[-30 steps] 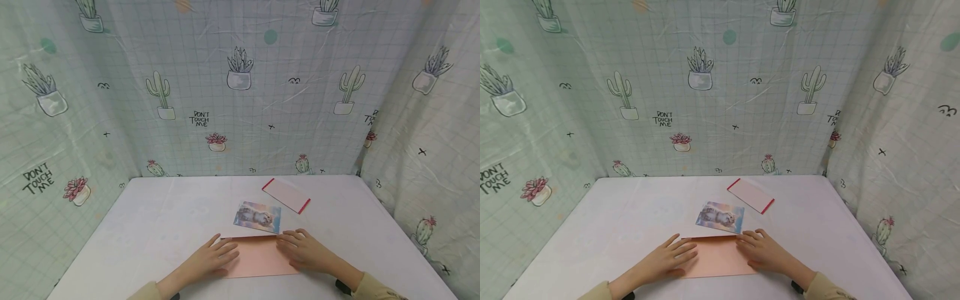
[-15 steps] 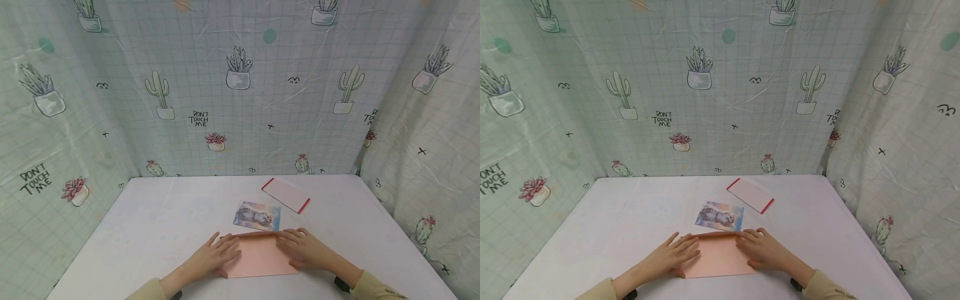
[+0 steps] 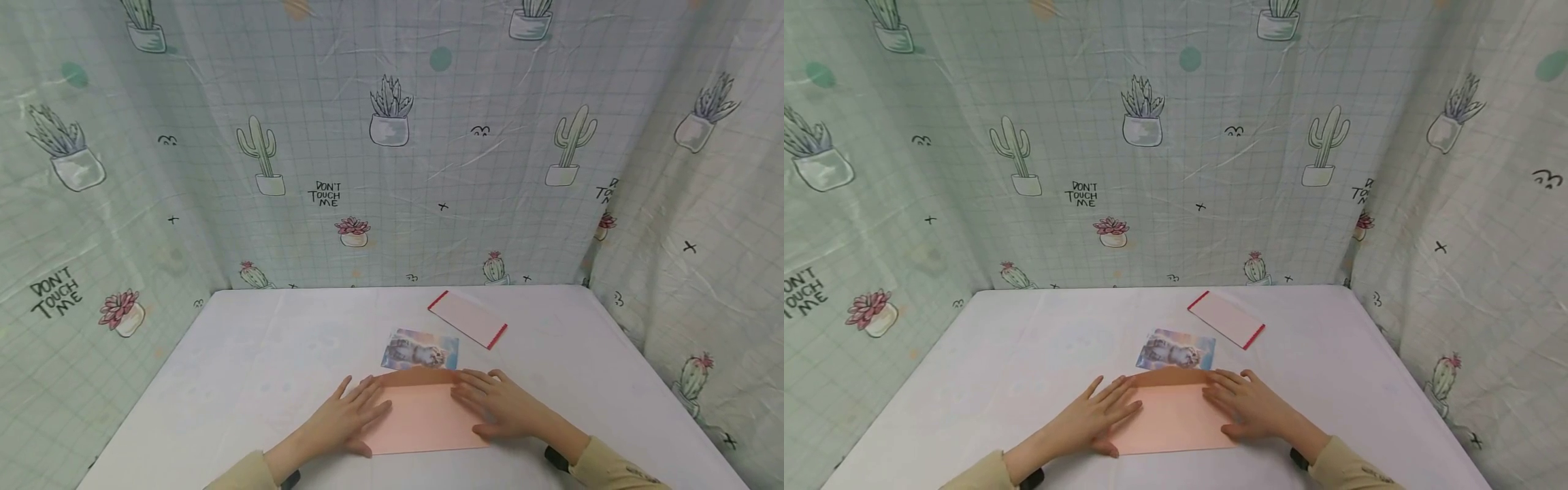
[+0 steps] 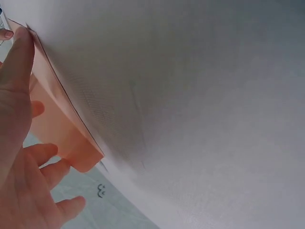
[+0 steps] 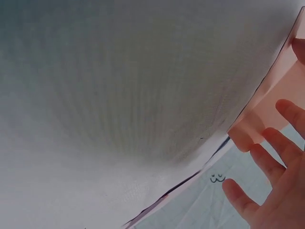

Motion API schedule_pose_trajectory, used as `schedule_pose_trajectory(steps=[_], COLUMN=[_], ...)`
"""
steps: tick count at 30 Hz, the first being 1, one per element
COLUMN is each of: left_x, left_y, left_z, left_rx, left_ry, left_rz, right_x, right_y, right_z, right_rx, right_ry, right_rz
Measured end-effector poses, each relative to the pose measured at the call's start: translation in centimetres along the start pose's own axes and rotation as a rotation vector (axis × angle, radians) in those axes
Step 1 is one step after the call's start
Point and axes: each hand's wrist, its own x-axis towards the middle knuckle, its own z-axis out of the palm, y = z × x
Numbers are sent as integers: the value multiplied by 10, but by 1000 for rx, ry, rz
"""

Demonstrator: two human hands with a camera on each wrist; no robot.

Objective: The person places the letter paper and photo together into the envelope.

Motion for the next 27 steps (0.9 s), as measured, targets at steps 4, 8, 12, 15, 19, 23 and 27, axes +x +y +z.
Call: schedule_pose_trajectory(steps=[4, 8, 12, 15, 19, 23, 27], left_x=[0, 0, 0, 0, 0, 0, 1], left_y=[-1, -1, -1, -1, -1, -2, -2], left_z=[-1, -3, -4, -5, -6, -6, -7], left_rx=[-30, -35, -57, -67, -67, -70, -89], left_ry=[-6, -22, -42, -39, -51, -80, -105], left_rz=[-20, -30, -42, -44, -47, -48, -52], right_x=[0, -1, 0, 4, 10, 16, 21], right_y=[2, 2, 4, 8, 16, 23, 28], right_z=[1, -1, -4, -5, -6, -7, -10], right_rx=[15, 16, 13, 6, -24, -62, -94], right_ry=[-9, -7, -3, 15, 100, 169, 159], right_rz=[9, 5, 19, 51, 63, 39, 53])
